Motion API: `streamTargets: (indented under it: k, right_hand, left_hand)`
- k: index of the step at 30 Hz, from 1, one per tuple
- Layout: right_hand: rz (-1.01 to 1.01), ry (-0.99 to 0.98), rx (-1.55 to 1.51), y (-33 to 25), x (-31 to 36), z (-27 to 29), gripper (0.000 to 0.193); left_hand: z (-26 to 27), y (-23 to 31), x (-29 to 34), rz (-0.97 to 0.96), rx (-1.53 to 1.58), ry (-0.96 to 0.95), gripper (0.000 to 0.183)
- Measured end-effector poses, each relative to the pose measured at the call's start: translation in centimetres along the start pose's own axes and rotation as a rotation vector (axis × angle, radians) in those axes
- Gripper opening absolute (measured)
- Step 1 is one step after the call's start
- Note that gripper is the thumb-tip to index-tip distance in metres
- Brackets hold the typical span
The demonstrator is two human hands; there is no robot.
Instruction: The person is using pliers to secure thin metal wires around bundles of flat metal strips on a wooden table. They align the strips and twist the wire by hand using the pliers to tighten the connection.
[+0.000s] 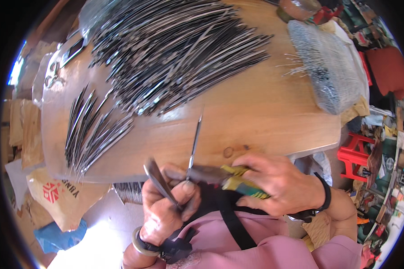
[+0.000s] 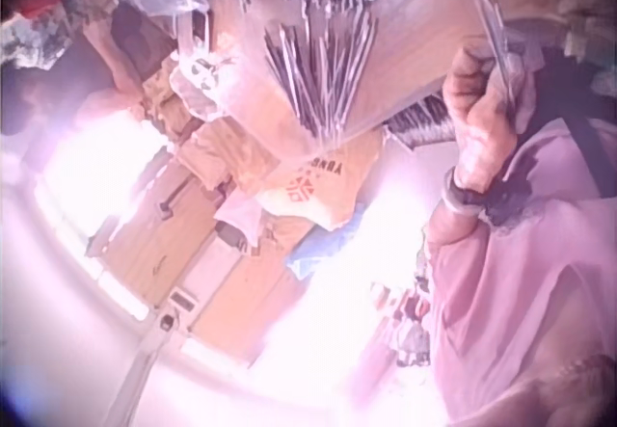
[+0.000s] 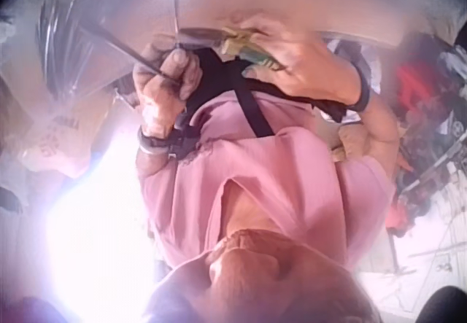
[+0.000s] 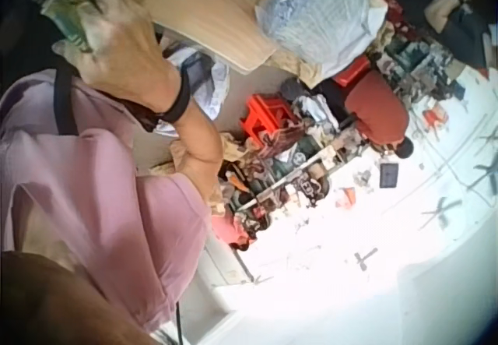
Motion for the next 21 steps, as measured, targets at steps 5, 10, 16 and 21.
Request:
streamTargets:
  k: [5,10,16,21]
  right_hand:
    - [-0.064,0.091,-0.171,0.8,0.4,-0.2,0.044]
    - [-0.066,0.022,-0.135,-0.2,0.3,-0.3,0.037]
    - [-0.097,0.036,-0.113,0.2,1.3,-0.4,0.039]
    - [-0.069,-0.014,-0.043,-0.3,1.1,-0.4,0.040]
  left_hand:
    - [0.3,-0.4,0.3,0.071,0.065,0.014,0.017]
    - [0.5,-0.9,0.7,0.044,0.038,0.046,0.019]
    - [0.1,-0.9,0.7,0.006,-0.010,0.054,0.020]
    - [0.2,-0.9,1.1,-0.033,-0.050,0.129,0.013]
Point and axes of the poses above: each hand's wrist, its own x-axis away from the middle knuckle, its own z-axis out of the back of the hand, y = z × x, the point moved 5 cm from there along -x, towards the middle knuckle, and after that the axes turned 6 degrees about z, right-handed, at the moved point
